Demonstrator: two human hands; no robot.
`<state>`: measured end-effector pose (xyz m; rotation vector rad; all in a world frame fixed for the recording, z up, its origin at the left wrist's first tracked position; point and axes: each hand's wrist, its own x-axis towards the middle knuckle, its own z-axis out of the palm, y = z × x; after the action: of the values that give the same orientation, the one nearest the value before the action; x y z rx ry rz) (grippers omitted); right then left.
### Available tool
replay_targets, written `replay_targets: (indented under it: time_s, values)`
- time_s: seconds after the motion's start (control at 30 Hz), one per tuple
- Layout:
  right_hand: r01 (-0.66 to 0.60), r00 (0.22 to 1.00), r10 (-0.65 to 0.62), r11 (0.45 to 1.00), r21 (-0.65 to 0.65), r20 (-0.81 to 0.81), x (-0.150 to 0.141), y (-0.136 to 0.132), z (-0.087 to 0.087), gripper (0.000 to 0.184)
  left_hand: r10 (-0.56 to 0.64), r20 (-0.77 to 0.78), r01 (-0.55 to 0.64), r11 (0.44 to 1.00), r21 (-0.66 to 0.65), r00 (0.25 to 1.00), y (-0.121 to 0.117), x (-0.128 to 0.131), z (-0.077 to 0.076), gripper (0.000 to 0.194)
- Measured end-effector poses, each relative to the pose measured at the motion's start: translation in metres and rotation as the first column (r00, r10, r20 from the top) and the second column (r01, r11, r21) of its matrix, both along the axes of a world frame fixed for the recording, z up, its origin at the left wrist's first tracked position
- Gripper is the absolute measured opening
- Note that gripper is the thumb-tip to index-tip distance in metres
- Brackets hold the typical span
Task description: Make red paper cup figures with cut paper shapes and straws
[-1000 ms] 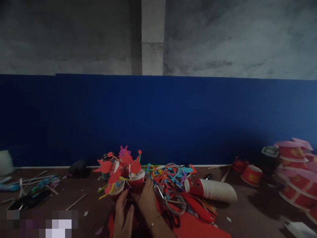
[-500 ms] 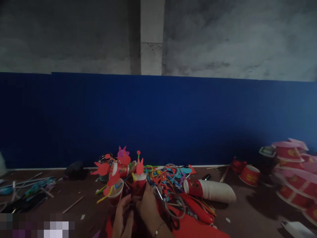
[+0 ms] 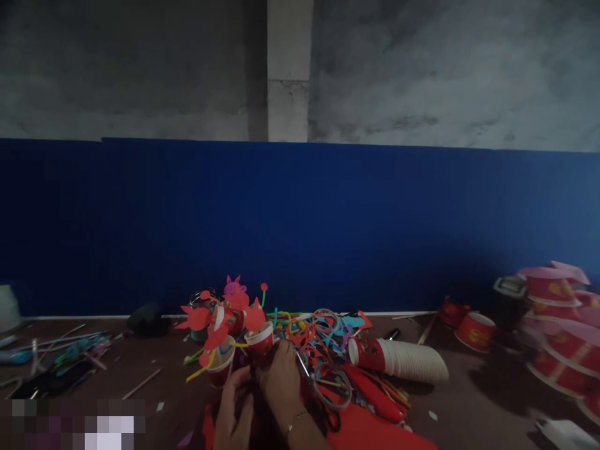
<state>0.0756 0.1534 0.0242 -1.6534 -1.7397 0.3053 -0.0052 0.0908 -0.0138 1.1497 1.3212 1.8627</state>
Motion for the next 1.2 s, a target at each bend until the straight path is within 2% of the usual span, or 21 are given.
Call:
replay_targets:
  time_s: [0.1, 0.2, 0.4, 0.47, 0.57, 0.73, 0.83, 1.03, 1.2]
  values:
    - [-0.061, 0.993, 0.06, 0.998, -0.009, -0.098, -0.001, 0.001, -0.001, 0.046, 0.022, -0.017, -0.021, 0.999, 0.026, 1.0, 0.002, 0.0, -0.004, 0.032]
    - [-0.128, 0.981, 0.126, 0.992, 0.0, -0.15, -0.001, 0.001, 0.001, 0.047, 0.018, 0.003, -0.018, 1.0, 0.018, 1.0, 0.005, 0.0, -0.01, 0.033]
    - [-0.068, 0.99, 0.062, 0.997, -0.042, -0.124, -0.004, -0.004, 0.009, 0.048, -0.032, 0.106, 0.044, 0.993, -0.106, 0.994, 0.012, -0.019, -0.014, 0.042]
    - [-0.077, 0.987, 0.068, 0.996, -0.053, -0.145, -0.006, -0.005, 0.01, 0.052, 0.0, 0.127, 0.018, 0.99, -0.138, 0.992, 0.014, -0.027, -0.013, 0.043]
    - [-0.091, 0.979, 0.081, 0.995, -0.049, -0.185, -0.005, -0.004, 0.008, 0.061, 0.057, 0.149, -0.036, 0.989, -0.142, 0.987, 0.017, -0.034, -0.011, 0.043]
    - [-0.1, 0.977, 0.093, 0.995, -0.022, -0.194, -0.004, -0.004, 0.007, 0.062, 0.021, 0.152, 0.002, 0.989, -0.15, 0.988, 0.02, -0.033, -0.015, 0.043]
    - [-0.1, 0.982, 0.092, 0.994, -0.041, -0.164, -0.004, -0.004, 0.008, 0.058, 0.0, 0.16, 0.023, 0.99, -0.142, 0.987, 0.02, -0.033, -0.019, 0.042]
    - [-0.014, 0.998, 0.016, 0.999, -0.032, 0.068, 0.003, -0.005, 0.01, 0.05, 0.015, 0.148, 0.005, 0.991, -0.132, 0.989, 0.019, -0.035, -0.022, 0.043]
    - [0.049, 0.99, -0.046, 0.999, -0.022, 0.131, 0.013, -0.006, 0.01, 0.048, 0.025, 0.168, -0.004, 0.992, -0.123, 0.985, 0.022, -0.035, -0.022, 0.047]
